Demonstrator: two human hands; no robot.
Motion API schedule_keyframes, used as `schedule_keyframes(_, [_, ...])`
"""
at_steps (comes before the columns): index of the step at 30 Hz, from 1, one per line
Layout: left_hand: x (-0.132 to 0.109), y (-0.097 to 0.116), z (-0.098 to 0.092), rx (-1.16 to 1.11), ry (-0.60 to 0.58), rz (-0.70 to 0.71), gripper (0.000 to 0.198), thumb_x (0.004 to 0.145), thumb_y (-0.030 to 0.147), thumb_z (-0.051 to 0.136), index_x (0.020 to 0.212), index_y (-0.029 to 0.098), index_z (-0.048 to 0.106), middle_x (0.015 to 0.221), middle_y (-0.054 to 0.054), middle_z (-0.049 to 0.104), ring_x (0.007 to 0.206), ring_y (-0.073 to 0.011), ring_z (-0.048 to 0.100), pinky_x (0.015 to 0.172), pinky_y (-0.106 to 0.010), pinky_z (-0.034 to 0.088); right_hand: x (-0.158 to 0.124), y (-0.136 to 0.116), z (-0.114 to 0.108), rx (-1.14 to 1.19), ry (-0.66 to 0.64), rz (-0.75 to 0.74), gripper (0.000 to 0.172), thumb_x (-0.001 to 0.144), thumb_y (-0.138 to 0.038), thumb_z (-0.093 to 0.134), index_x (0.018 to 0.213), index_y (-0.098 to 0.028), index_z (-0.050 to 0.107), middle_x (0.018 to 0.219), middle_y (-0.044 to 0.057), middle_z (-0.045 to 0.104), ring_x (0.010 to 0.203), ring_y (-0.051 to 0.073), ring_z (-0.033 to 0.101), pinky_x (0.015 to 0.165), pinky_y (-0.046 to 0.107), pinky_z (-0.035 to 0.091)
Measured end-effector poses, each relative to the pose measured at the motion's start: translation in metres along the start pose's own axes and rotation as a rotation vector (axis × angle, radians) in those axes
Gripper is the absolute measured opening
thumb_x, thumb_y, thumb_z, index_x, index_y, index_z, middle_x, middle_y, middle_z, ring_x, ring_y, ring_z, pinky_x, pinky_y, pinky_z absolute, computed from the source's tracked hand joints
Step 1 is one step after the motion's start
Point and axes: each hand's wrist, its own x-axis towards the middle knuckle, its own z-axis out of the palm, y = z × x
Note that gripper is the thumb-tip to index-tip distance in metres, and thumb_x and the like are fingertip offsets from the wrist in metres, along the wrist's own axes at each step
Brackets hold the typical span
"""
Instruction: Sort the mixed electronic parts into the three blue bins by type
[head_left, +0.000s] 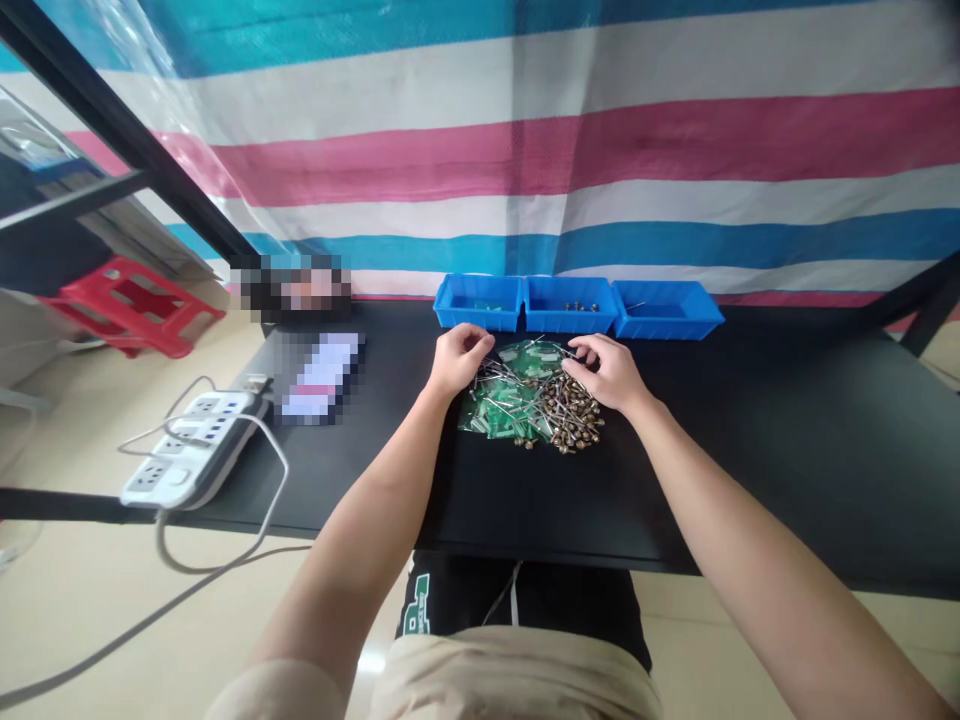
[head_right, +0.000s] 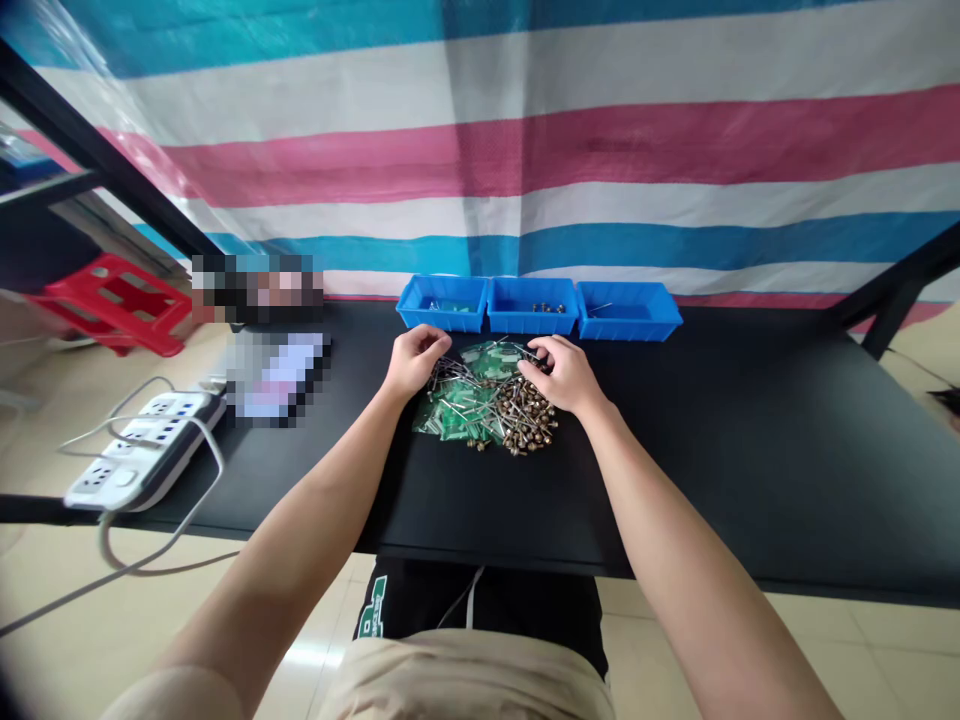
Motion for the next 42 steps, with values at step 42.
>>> schedule_keyframes(42, [-0.023,0.050,0.007,0.255,-0.124,0.390,0.027,0.090,0.041,0.062,0.101,0.018,0.070,0.090,-0.007,0.072,0.087,-0.0215,0.064,0.082,-0.037,0.049,-0.005,-0.039,-0.008,0.598,0.206,0.302,0.030,0.068,-0.042,0.080,0.082,-0.018,0.068,0.063,0.001,0.068,0.054,0.016,0.065,0.059,0.033,0.057])
